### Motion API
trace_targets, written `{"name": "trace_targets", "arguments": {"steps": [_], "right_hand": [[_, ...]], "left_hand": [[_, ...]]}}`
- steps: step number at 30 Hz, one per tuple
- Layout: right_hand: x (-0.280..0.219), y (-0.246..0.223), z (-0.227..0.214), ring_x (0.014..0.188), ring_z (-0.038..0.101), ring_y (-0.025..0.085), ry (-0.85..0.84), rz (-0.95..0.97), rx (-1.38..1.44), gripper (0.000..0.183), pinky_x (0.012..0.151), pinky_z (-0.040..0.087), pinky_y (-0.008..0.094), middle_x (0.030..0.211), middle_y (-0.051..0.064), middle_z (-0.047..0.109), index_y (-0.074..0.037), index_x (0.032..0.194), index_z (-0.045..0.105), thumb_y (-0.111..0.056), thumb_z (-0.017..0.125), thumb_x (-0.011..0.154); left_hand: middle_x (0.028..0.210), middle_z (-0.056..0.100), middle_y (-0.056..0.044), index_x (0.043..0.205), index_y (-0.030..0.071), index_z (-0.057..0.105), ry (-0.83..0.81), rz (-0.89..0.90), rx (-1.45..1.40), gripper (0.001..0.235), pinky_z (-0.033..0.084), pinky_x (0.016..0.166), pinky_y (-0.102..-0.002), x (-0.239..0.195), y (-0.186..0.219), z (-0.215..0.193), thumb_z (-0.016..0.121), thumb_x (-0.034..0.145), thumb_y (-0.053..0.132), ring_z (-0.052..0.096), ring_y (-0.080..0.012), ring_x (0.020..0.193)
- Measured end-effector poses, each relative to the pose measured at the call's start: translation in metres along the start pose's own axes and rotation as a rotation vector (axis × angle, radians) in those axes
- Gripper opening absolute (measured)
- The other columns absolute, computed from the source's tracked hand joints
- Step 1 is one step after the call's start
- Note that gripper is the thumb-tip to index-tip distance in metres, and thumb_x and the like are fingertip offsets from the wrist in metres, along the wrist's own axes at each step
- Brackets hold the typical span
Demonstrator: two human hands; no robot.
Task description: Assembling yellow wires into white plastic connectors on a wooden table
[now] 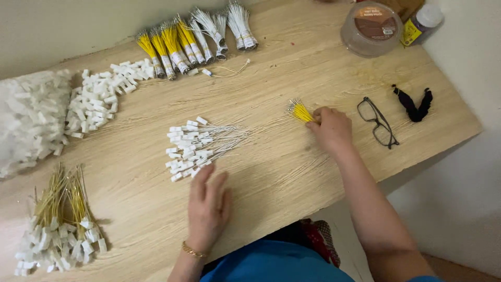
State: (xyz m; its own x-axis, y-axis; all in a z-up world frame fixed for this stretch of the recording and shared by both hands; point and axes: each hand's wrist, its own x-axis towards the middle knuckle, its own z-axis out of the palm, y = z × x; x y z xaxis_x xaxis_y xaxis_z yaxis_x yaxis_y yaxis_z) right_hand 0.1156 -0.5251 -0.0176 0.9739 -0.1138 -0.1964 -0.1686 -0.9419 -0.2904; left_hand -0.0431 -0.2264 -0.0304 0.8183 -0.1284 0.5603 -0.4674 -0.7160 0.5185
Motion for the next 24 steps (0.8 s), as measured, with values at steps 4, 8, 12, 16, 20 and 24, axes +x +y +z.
{"name": "trace_targets", "arguments": {"steps": [4, 8, 12, 16, 20, 24], "right_hand": [[0.006, -0.006, -0.012, 0.101, 0.062, 0.027, -0.128, 0.086, -0.027, 0.034, 0.084, 0.045, 0.042, 0.114, 0.005, 0.068, -0.014, 0.117, 0.065, -0.037, 0.059, 0.092], [0.019, 0.014, -0.004, 0.098, 0.062, 0.029, -0.102, 0.043, 0.045, 0.031, 0.078, 0.046, 0.044, 0.111, 0.009, 0.067, -0.011, 0.112, 0.067, -0.032, 0.056, 0.092], [0.020, 0.033, -0.001, 0.102, 0.064, 0.043, 0.025, -0.076, 0.143, 0.033, 0.084, 0.049, 0.055, 0.101, 0.023, 0.068, -0.003, 0.112, 0.065, -0.030, 0.058, 0.093], [0.034, 0.049, 0.006, 0.102, 0.064, 0.041, 0.068, -0.094, 0.191, 0.029, 0.083, 0.050, 0.053, 0.100, 0.021, 0.069, -0.005, 0.116, 0.061, -0.024, 0.058, 0.095], [0.015, 0.034, -0.026, 0.096, 0.066, 0.036, 0.060, -0.088, 0.313, 0.029, 0.078, 0.052, 0.047, 0.095, 0.018, 0.070, -0.004, 0.120, 0.064, -0.020, 0.050, 0.099], [0.035, 0.054, -0.013, 0.078, 0.062, 0.022, 0.038, -0.099, 0.558, 0.030, 0.062, 0.053, 0.035, 0.085, 0.012, 0.063, 0.002, 0.118, 0.061, -0.018, 0.049, 0.099]], "left_hand": [[0.128, 0.052, -0.024, 0.120, 0.004, 0.055, -0.075, 0.041, -0.107, 0.033, 0.047, 0.102, -0.047, 0.010, 0.024, 0.017, 0.054, 0.088, 0.001, 0.052, -0.0393, 0.119], [0.122, 0.056, -0.021, 0.117, 0.003, 0.056, -0.128, 0.183, -0.137, 0.030, 0.048, 0.095, -0.046, 0.025, 0.041, 0.039, 0.057, 0.087, 0.002, 0.056, -0.0372, 0.113], [0.118, 0.059, -0.010, 0.118, 0.016, 0.062, -0.207, 0.228, -0.121, 0.040, 0.046, 0.095, -0.046, 0.032, 0.040, 0.084, 0.065, 0.078, 0.011, 0.059, -0.0315, 0.115], [0.121, 0.058, -0.009, 0.124, 0.014, 0.057, -0.284, 0.260, -0.062, 0.045, 0.043, 0.100, -0.046, 0.055, 0.043, 0.113, 0.067, 0.081, 0.019, 0.056, -0.0280, 0.121], [0.125, 0.055, -0.014, 0.133, 0.008, 0.050, -0.433, 0.122, -0.147, 0.055, 0.041, 0.104, -0.049, 0.075, 0.039, 0.133, 0.068, 0.082, 0.020, 0.053, -0.0325, 0.125], [0.124, 0.057, -0.015, 0.133, 0.008, 0.048, -0.340, 0.125, -0.119, 0.058, 0.042, 0.103, -0.048, 0.105, 0.035, 0.126, 0.069, 0.080, 0.017, 0.054, -0.0315, 0.123]]}}
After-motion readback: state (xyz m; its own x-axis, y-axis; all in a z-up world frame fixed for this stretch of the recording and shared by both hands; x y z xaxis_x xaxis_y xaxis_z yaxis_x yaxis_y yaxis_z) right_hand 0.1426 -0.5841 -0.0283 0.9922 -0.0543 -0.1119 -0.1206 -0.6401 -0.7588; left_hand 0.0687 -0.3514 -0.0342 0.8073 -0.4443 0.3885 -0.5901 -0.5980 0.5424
